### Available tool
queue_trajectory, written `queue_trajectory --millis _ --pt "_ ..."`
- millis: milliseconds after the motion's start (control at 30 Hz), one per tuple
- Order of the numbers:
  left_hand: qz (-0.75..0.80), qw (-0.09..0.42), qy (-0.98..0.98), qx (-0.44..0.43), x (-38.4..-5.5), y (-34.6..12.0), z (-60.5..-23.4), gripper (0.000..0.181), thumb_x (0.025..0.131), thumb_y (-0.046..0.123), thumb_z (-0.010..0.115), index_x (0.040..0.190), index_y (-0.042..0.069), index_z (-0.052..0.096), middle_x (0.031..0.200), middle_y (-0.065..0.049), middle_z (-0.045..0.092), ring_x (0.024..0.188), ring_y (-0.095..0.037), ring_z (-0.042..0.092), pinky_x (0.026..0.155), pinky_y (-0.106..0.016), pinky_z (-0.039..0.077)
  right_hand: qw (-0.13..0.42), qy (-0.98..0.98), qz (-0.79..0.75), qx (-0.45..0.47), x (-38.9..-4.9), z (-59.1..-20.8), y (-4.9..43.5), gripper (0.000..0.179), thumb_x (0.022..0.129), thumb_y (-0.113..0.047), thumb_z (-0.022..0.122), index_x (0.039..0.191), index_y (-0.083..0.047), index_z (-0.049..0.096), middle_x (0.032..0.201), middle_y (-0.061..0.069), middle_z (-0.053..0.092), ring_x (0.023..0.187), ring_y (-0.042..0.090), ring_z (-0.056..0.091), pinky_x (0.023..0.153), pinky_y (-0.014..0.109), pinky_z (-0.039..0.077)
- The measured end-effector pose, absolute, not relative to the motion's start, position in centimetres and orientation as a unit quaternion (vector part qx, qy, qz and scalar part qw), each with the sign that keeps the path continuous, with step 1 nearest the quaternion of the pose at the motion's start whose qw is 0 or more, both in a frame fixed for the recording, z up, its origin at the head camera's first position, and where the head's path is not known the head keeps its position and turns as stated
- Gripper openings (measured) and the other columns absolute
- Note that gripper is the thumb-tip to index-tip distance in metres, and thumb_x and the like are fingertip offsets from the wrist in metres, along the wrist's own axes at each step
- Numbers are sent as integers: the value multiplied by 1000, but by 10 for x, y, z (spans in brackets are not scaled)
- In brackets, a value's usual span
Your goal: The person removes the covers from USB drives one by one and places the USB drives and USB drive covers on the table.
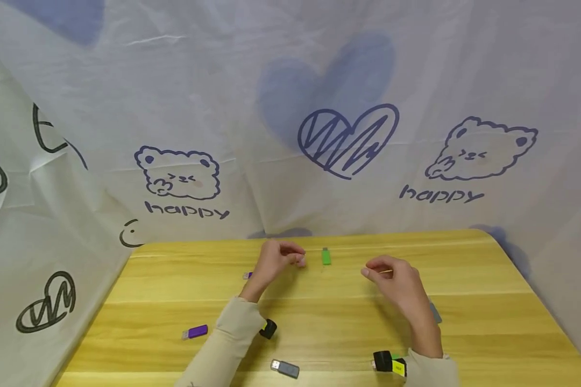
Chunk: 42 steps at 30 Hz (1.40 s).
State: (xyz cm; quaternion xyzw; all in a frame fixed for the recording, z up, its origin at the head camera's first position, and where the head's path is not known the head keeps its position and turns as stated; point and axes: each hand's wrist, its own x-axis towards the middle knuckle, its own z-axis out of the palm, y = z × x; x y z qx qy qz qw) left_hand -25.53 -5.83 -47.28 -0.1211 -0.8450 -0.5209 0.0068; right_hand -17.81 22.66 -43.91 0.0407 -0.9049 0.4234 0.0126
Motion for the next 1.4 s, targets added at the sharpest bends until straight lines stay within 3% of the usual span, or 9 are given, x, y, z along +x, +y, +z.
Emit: queue_trajectory --millis 167,300,500,633,867,1200,1400 --pt "-428 6 -891 -151 -271 -44 -479 12 95 -3 70 96 1 80 95 -7 76 90 -23 70 74 -30 60 14 -907 421 24 -175 -441 241 36 100 -34 70 118 -3 73 118 17 71 105 36 67 82 45 59" --pt "-341 19 -925 -164 -279 -36 -483 11 95 3 72 93 6 82 95 -4 78 95 -22 71 82 -29 59 23 -910 414 15 -173 -444 254 35 100 -31 69 117 -1 73 115 18 72 103 37 68 79 39 60" --pt "-267 21 -949 -167 -285 -28 -492 7 91 6 78 88 10 83 88 0 77 85 -18 71 74 -27 59 11 -903 429 -8 -171 -449 272 40 102 -33 67 120 2 71 113 20 72 100 36 70 66 27 58" --pt "-228 38 -957 -174 -287 -27 -496 8 88 9 82 82 14 82 82 3 75 79 -16 70 71 -26 58 15 -903 427 -39 -168 -452 282 46 101 -38 66 121 3 70 110 18 73 96 32 71 66 25 58" --pt "-201 44 -959 -192 -290 -30 -496 11 88 8 81 80 15 82 81 4 76 80 -19 71 76 -34 59 22 -899 433 -60 -166 -453 290 45 102 -37 66 120 4 69 109 18 73 97 35 71 66 26 59" --pt "-224 53 -953 -197 -290 -31 -500 12 88 9 82 78 15 79 81 3 74 81 -19 69 78 -36 58 49 -898 431 -70 -167 -451 293 38 102 -28 67 118 6 69 106 19 73 84 14 68 63 21 57" --pt "-309 43 -930 -195 -283 -32 -490 8 91 1 75 93 7 80 90 -3 75 84 -20 69 76 -32 58 53 -901 425 -71 -167 -452 298 37 102 -28 67 118 5 70 107 20 73 85 19 70 63 21 56"
